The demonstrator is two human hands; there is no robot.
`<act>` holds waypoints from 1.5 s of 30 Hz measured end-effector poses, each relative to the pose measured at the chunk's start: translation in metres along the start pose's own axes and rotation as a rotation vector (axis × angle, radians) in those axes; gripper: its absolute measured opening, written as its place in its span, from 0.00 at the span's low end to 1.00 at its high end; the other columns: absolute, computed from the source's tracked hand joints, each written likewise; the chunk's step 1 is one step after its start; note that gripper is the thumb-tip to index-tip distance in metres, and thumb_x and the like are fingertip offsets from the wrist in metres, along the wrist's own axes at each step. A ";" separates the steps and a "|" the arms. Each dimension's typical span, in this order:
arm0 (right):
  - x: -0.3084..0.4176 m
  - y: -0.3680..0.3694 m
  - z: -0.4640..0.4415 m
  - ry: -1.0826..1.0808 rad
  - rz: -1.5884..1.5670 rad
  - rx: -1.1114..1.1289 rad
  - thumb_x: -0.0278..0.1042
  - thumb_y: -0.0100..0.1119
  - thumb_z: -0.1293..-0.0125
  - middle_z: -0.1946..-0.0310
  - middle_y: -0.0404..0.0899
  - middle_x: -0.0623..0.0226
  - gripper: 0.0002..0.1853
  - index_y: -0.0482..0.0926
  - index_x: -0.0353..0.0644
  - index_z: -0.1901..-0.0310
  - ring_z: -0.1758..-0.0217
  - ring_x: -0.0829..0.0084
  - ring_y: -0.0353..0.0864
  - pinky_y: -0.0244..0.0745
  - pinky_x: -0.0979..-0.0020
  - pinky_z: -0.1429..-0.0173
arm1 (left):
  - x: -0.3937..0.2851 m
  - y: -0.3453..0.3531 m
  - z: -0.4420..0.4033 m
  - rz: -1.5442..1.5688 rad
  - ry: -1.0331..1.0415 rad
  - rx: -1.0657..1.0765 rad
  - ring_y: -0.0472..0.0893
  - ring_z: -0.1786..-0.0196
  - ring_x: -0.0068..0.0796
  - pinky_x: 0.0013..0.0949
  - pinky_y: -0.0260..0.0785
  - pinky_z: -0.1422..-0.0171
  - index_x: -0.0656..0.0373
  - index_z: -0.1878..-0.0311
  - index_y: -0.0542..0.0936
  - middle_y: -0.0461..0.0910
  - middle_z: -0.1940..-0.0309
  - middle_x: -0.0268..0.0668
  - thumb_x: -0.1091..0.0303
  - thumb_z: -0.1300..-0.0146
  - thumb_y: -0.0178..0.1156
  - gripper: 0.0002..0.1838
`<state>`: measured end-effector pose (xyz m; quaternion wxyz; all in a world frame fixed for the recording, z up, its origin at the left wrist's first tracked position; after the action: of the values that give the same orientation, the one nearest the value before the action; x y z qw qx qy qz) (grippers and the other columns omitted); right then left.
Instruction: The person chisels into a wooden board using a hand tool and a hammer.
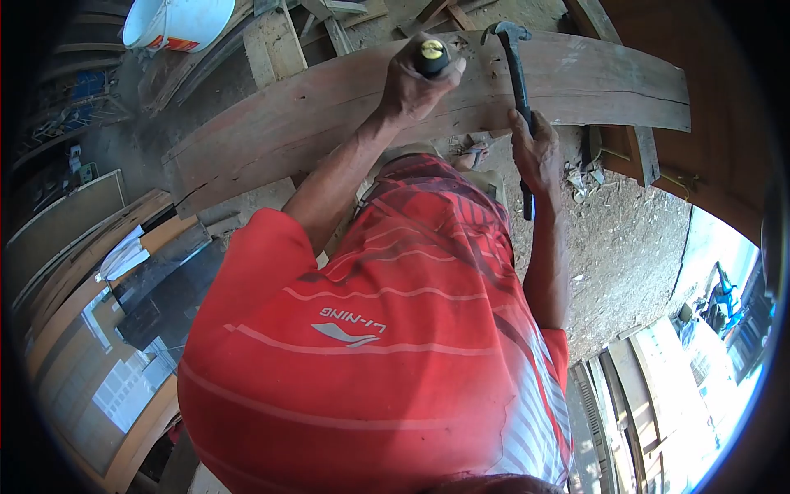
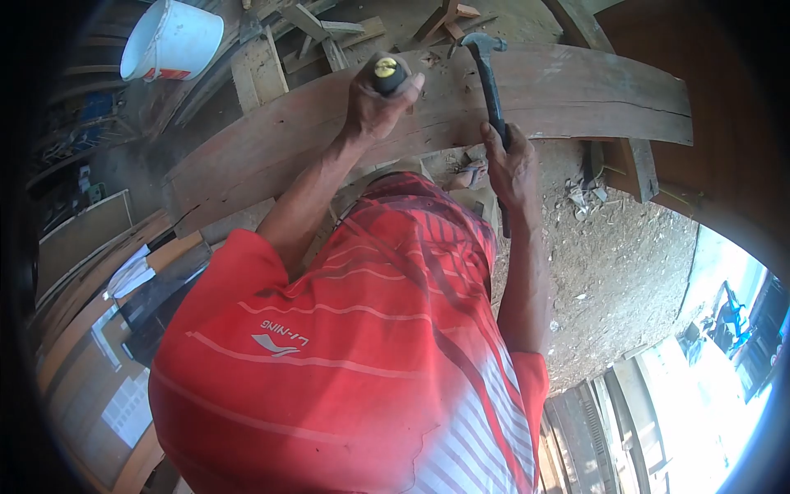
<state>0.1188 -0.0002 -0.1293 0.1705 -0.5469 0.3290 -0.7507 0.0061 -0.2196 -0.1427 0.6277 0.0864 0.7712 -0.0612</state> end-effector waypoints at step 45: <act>0.050 -0.032 0.101 -0.124 -0.724 -0.653 0.27 0.55 0.24 0.85 0.68 0.73 0.09 0.70 0.41 0.65 0.87 0.81 0.66 0.65 0.74 0.84 | 0.017 0.048 0.034 -0.460 0.288 0.080 0.84 0.62 0.43 0.44 0.70 0.53 0.49 0.60 0.75 0.82 0.69 0.33 0.66 0.51 0.77 0.20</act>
<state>0.1992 -0.0386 -0.0533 -0.2623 -0.6948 0.3253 -0.5854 0.0457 -0.1787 -0.1652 0.4772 -0.0584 0.8489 -0.2196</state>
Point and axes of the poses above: each hand's wrist, its own z-axis away from the middle knuckle, its own y-axis out of the palm, x = y × z, the point moved 1 cm from there along -z, towards the middle knuckle
